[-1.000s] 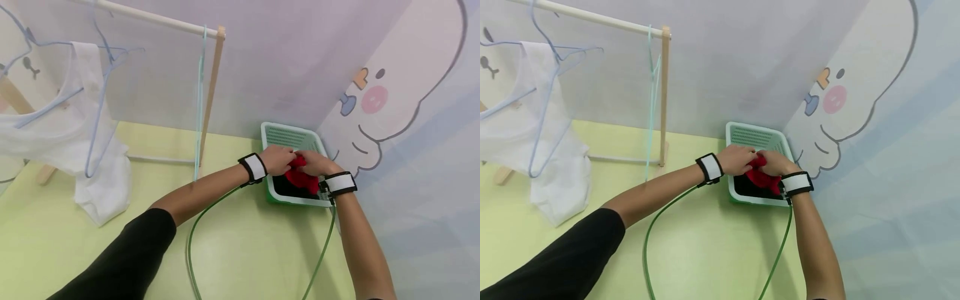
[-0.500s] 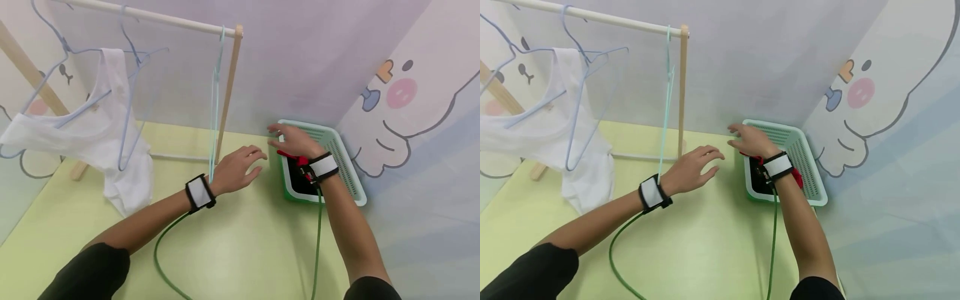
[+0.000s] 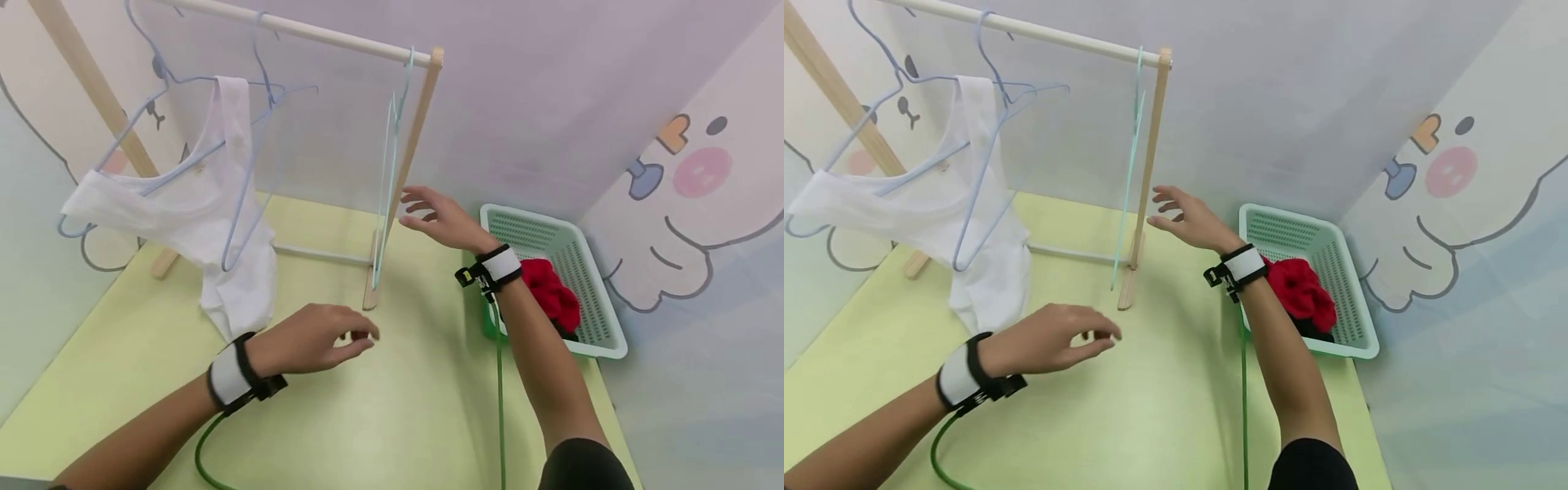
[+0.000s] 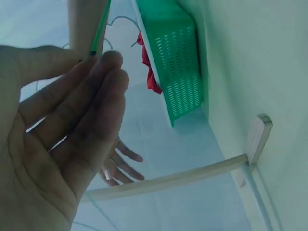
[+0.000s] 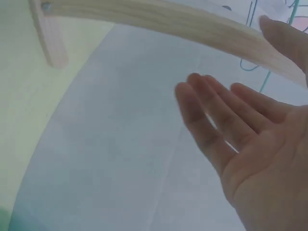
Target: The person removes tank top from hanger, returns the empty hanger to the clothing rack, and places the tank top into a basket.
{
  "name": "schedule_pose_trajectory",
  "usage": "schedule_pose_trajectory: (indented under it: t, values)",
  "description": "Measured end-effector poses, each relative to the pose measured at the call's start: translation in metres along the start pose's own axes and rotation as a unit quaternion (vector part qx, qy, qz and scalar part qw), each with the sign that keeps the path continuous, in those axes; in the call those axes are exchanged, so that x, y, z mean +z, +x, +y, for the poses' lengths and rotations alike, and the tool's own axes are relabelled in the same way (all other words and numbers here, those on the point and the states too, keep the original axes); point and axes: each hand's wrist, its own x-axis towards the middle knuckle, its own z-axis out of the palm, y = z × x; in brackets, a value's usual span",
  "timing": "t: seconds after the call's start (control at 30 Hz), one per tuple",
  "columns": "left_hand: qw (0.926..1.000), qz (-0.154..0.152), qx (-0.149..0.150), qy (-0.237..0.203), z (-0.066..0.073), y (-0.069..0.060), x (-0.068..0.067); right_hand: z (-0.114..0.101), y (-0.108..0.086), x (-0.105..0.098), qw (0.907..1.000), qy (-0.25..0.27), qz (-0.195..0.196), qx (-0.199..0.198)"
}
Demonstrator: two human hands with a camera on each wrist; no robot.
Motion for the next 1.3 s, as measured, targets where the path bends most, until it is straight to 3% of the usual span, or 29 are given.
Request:
schedule_pose_trajectory:
  t: [0.13, 0.3, 0.37, 0.6, 0.73, 0.87, 0.97, 1.1, 1.17, 1.23, 1.3]
  values:
    - [0.9994, 0.016, 0.022, -0.020, 0.013, -0.022, -0.020, 0.003, 0.008, 0.010, 0.9966, 0.063, 0.046, -0.025]
    - [0.9959, 0.076, 0.030, -0.037, 0.024, -0.042, -0.046, 0.006, 0.012, 0.024, 0.9870, 0.113, 0.103, -0.050]
    - [0.9927, 0.111, 0.035, -0.032, 0.024, -0.048, -0.058, 0.009, 0.014, 0.028, 0.9836, 0.114, 0.123, -0.066]
    - [0.9808, 0.184, -0.008, -0.064, 0.011, -0.060, -0.100, 0.015, 0.014, 0.037, 0.9713, 0.111, 0.180, -0.108]
    - [0.9681, 0.249, -0.022, -0.020, 0.003, -0.062, -0.118, 0.015, 0.015, 0.042, 0.9691, 0.106, 0.191, -0.115]
    - [0.9376, 0.338, -0.066, 0.049, -0.005, -0.059, -0.137, 0.017, 0.017, 0.045, 0.9679, 0.105, 0.196, -0.117]
    - [0.9040, 0.389, -0.122, 0.127, -0.013, -0.052, -0.151, 0.018, 0.018, 0.046, 0.9673, 0.105, 0.198, -0.119]
    - [0.8530, 0.423, -0.207, 0.225, -0.027, -0.045, -0.166, 0.016, 0.017, 0.046, 0.9684, 0.106, 0.197, -0.111]
    - [0.8319, 0.430, -0.239, 0.256, -0.035, -0.044, -0.173, 0.014, 0.017, 0.046, 0.9700, 0.102, 0.194, -0.106]
    - [0.8184, 0.433, -0.263, 0.271, -0.042, -0.044, -0.182, 0.012, 0.016, 0.046, 0.9716, 0.095, 0.193, -0.099]
    - [0.8135, 0.420, -0.286, 0.282, -0.049, -0.044, -0.191, 0.012, 0.016, 0.045, 0.9718, 0.088, 0.197, -0.096]
